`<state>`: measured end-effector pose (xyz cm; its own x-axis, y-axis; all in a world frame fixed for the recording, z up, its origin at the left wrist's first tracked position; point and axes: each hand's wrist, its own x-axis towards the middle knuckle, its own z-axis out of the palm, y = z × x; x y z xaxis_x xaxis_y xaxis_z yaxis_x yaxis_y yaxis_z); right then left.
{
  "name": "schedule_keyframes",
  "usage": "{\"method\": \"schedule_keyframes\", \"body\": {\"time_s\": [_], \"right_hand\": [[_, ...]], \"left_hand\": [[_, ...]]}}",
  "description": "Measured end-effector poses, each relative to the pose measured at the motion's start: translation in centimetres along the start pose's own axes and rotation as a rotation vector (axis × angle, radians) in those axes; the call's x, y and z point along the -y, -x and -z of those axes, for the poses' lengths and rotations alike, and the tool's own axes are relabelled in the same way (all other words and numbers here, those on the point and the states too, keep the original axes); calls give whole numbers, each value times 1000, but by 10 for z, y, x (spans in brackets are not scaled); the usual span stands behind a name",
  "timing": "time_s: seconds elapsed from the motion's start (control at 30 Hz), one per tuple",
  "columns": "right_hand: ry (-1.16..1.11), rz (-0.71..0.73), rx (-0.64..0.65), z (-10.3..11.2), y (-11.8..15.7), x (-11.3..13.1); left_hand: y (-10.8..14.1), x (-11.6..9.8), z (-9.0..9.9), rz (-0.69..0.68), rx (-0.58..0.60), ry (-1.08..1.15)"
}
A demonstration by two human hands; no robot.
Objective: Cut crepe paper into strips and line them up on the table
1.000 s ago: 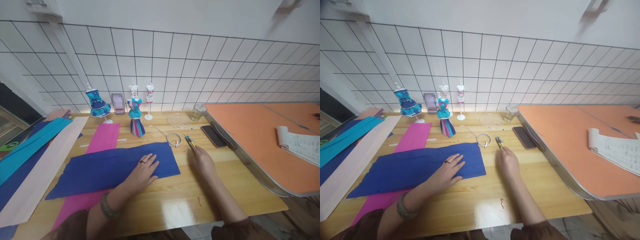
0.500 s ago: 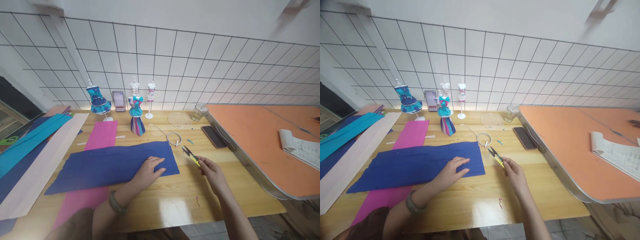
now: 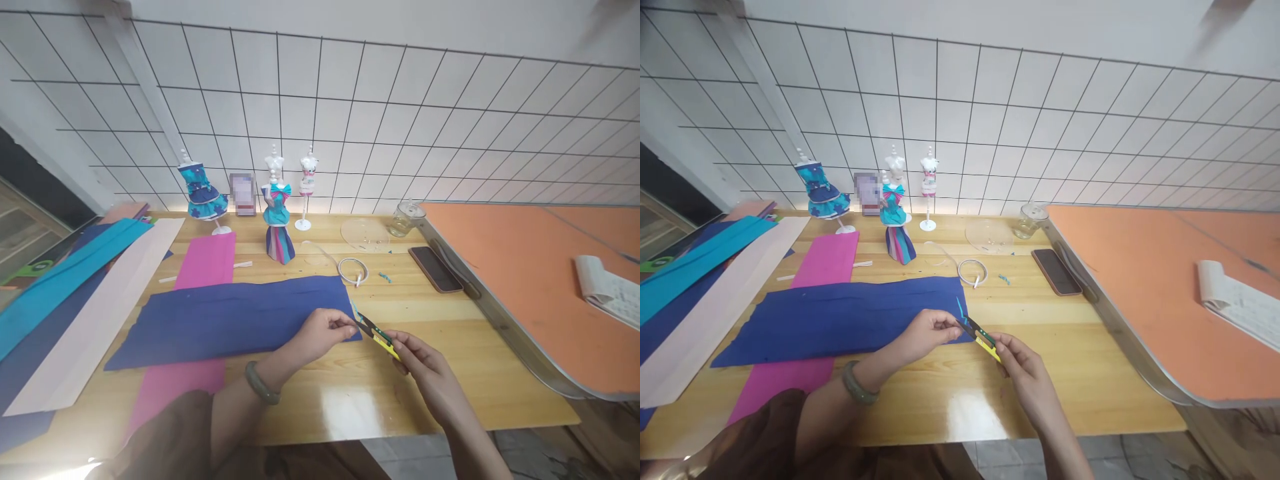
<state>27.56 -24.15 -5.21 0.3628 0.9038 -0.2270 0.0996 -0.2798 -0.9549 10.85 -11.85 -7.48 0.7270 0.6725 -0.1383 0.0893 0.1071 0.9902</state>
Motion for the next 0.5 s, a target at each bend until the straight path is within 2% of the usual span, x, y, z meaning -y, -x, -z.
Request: {"method": "schedule_keyframes", "body": {"time_s": [0.17, 0.33, 0.5], "right_hand": [[-91, -106, 12, 4, 3, -14], [-138, -89, 21, 5, 5, -23], [-112, -62, -94, 22, 6, -31]], "left_hand": [[-3, -1, -3, -13, -53, 8], [-7, 4, -12, -44, 12, -16], [-14, 0, -13, -69, -124, -196]]}}
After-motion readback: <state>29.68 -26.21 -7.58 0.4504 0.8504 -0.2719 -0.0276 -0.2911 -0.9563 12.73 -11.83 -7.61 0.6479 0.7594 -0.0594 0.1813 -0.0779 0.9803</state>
